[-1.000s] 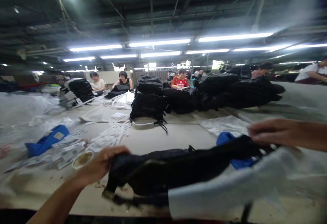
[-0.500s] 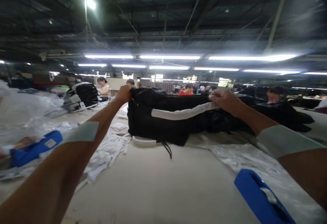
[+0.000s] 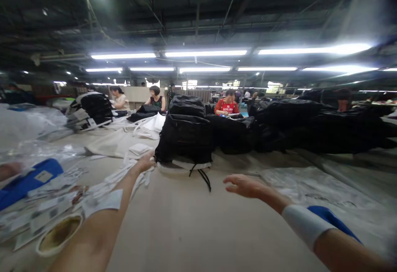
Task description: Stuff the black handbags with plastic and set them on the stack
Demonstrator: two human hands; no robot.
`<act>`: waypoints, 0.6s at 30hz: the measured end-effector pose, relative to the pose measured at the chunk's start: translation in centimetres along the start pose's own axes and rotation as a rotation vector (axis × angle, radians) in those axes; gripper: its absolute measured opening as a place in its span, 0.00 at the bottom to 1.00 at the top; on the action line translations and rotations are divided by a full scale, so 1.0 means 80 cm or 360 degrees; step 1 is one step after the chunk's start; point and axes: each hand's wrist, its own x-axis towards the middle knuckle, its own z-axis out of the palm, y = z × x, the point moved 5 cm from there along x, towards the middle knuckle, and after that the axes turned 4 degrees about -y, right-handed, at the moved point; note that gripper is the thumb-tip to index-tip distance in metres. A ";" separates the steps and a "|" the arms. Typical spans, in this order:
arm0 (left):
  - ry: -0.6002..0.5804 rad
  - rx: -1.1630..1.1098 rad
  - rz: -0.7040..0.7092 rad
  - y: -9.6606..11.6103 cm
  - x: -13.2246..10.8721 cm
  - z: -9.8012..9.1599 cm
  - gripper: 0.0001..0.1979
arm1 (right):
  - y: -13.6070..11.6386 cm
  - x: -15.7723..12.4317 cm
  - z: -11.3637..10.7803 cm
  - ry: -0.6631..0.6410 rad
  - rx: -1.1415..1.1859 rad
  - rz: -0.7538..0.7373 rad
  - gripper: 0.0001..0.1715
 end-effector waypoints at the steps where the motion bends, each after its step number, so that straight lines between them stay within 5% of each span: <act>1: -0.0038 -0.0004 0.0038 0.005 -0.006 0.022 0.32 | 0.005 -0.019 0.011 -0.0071 -0.0061 0.0014 0.24; 6: -0.0097 0.0081 0.0244 0.055 -0.055 0.110 0.33 | 0.018 -0.146 0.032 -0.0242 -0.0107 0.0089 0.26; 12: -0.0557 0.0390 0.0467 0.122 -0.159 0.203 0.30 | 0.041 -0.283 0.044 -0.0480 -0.0158 0.0554 0.25; 15: -0.0504 0.0476 0.0410 0.134 -0.179 0.214 0.29 | 0.050 -0.304 0.028 -0.0372 -0.0147 0.0567 0.22; 18: -0.0466 0.0497 0.0407 0.138 -0.177 0.212 0.28 | 0.065 -0.285 -0.007 -0.0147 -0.0185 0.0440 0.19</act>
